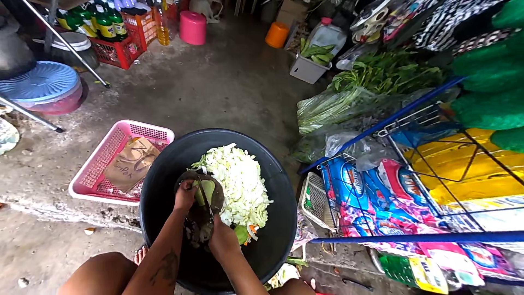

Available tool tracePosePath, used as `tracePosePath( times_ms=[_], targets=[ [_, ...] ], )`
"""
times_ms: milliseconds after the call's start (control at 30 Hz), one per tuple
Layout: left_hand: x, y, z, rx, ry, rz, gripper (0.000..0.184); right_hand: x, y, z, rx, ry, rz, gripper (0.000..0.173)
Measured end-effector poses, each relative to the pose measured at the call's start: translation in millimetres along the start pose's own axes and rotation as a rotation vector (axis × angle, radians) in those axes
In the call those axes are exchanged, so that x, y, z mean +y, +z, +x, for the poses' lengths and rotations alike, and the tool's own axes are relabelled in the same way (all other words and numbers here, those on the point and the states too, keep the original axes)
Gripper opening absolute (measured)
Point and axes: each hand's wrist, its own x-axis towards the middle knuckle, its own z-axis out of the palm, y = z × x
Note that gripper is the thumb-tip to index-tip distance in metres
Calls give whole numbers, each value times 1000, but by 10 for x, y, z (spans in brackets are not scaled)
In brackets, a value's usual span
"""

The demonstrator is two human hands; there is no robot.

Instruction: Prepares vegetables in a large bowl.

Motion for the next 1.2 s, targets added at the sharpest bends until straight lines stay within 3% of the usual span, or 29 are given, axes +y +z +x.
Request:
tracePosePath(
  times_ms=[400, 767, 1000, 1100, 1200],
  targets=[
    [-19, 12, 15, 17, 14, 41, 41, -80, 52, 257, -26, -18, 65, 49],
    [104, -36, -122, 47, 140, 452, 45, -34, 344, 498, 19, -56, 42, 52],
    [110, -129, -139, 109, 115, 586, 53, 574, 191, 758, -107, -192, 655, 45],
    [216, -144, -158, 169, 203, 721, 45, 760, 9, 551, -38, -175, 783, 45],
    [303, -13, -61, 18, 262, 963, 42, 948, -133, 405, -6, -99, 750, 40]
  ],
)
